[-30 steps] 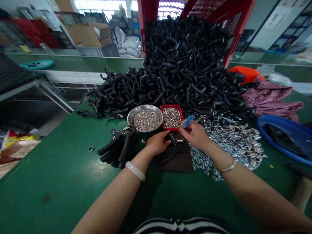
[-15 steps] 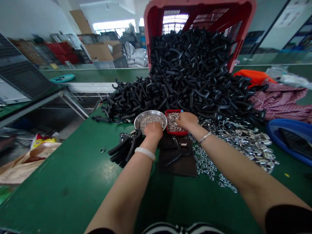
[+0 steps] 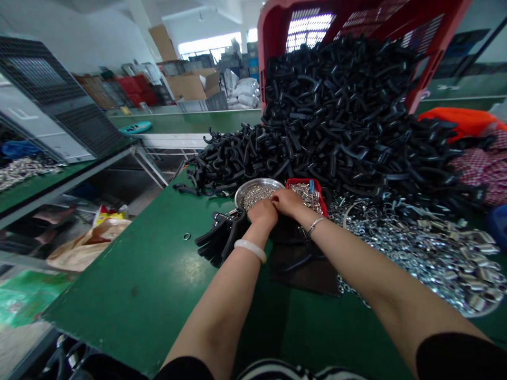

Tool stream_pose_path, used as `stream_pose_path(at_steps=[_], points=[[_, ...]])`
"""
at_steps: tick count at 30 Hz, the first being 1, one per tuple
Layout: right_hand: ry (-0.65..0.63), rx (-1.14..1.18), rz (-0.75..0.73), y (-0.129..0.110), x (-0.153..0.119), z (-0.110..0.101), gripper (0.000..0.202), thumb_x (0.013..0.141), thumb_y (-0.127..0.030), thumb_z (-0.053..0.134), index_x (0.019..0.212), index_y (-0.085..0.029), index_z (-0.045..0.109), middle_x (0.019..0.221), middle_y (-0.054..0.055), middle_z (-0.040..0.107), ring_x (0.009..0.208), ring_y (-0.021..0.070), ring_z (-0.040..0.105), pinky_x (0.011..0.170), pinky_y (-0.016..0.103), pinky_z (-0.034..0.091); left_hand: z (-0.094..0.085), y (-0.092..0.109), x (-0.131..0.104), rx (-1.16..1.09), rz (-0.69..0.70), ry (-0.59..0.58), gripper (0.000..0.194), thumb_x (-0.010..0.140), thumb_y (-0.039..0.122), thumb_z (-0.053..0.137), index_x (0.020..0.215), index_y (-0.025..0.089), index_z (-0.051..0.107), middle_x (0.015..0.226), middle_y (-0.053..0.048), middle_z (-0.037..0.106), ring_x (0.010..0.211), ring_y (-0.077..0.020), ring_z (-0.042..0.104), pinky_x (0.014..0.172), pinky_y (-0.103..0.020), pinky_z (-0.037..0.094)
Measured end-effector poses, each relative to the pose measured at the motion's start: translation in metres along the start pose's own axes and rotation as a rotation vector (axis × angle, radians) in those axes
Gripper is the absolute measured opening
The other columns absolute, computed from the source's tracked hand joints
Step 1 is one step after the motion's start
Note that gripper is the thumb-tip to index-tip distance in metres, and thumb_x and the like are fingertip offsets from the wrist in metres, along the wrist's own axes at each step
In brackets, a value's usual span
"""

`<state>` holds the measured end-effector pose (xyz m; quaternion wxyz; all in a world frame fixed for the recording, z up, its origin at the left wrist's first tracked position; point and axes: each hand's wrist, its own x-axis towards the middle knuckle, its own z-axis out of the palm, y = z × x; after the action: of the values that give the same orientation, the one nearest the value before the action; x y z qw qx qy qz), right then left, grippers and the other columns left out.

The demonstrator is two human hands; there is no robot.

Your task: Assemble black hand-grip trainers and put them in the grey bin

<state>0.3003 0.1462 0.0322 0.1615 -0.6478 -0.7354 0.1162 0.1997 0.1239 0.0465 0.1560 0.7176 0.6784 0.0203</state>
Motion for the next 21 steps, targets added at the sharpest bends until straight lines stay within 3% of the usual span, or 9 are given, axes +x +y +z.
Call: stream_pose_path(at_steps=[6,10,16,21], points=[[0.118,0.252,0.006,0.019,-0.02,-0.008,0.011,0.074,-0.017,0.059,0.082,-0.015,0.066,0.083,0.003,0.068,0.074,0.013,0.061,0.067,0.022,0.045,0.005,-0.007,-0.002,-0.042,0.035,0.088,0.025,0.084,0.028,0.042,0.099,0.019,0.059,0.101,-0.013,0.065,0.092,-0.025,0.061,0.077,-0.037,0.046],[0.143,0.339,0.08,0.035,-0.056,-0.024,0.014,0.079,-0.024,0.055,0.083,-0.014,0.064,0.07,0.002,0.067,0.059,0.0122,0.06,0.054,0.022,0.044,0.006,-0.009,0.002,-0.019,0.061,0.118,0.025,0.082,0.03,0.043,0.098,0.022,0.061,0.1,-0.012,0.065,0.091,-0.0266,0.062,0.075,-0.039,0.047],[0.227,0.132,0.115,0.068,-0.138,-0.04,0.014,0.076,-0.028,0.056,0.073,-0.018,0.066,0.069,0.001,0.067,0.062,0.0154,0.059,0.058,0.027,0.042,0.001,0.0,0.019,0.052,0.05,0.006,0.024,0.074,0.023,0.055,0.095,0.018,0.066,0.105,-0.016,0.064,0.097,-0.0302,0.059,0.077,-0.041,0.047],[0.179,0.067,0.115,0.07,-0.171,-0.029,0.015,0.08,-0.022,0.051,0.08,-0.02,0.066,0.079,0.002,0.068,0.073,0.017,0.061,0.066,0.028,0.043,0.003,0.004,0.022,0.043,0.048,0.031,0.027,0.075,0.022,0.055,0.098,0.013,0.065,0.106,-0.02,0.062,0.099,-0.0289,0.059,0.081,-0.038,0.046]])
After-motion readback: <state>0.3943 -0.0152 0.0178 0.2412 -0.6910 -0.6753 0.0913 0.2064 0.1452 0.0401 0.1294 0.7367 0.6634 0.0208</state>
